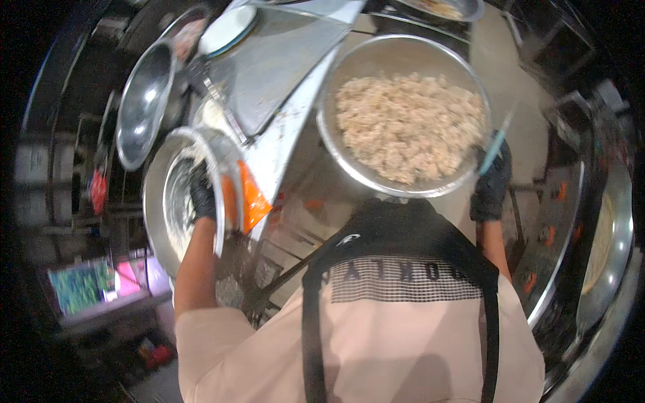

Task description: The person mixes chopped meat in a large bowl with flour, adding more flour from a separate container and occasionally using scissors to cut the mixture.

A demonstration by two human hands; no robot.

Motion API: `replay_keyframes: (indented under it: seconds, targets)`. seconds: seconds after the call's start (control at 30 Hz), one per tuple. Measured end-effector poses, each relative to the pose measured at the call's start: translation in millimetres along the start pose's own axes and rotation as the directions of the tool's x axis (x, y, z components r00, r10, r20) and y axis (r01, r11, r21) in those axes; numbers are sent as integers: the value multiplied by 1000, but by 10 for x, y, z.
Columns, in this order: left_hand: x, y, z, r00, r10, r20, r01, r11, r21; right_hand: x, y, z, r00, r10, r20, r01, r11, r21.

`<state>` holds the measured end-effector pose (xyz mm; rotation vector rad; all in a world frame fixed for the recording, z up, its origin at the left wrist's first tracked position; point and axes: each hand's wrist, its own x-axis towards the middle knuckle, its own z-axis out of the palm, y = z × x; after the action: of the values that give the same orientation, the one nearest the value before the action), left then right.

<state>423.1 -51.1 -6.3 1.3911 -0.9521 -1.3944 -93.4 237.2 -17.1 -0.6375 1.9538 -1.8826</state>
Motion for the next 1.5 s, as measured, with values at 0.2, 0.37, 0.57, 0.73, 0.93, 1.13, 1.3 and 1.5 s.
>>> replay_keyframes:
  seconds: [0.2,0.37,0.57,0.73,0.93,1.13,1.3,1.5]
  targets:
    - [146,235,-422,884,412,223,-466,824,322,54,162,21,994,78,-75,-59,971,232]
    - [-132,825,80,956,170,241,-132,977,-166,65,144,3,989,108,-105,-78,964,253]
    - [-219,1528,852,913,-51,405,-85,947,311,65,142,33,991,68,-112,-36,963,268]
    - [-771,1263,2549,760,19,649,-204,956,211,73,193,2,989,99,-106,-64,954,294]
    - [-672,843,3707,379,141,915,-618,775,137,100,261,12,997,43,-58,-22,947,320]
    - [-452,737,4308,426,61,903,-764,558,323,87,224,2,998,17,-61,3,950,313]
    - [-511,636,4352,125,158,979,-742,670,-14,92,273,-13,995,12,-103,12,973,232]
    - [-1018,546,4065,422,-19,906,-605,738,298,78,188,-13,995,72,-71,-49,957,285]
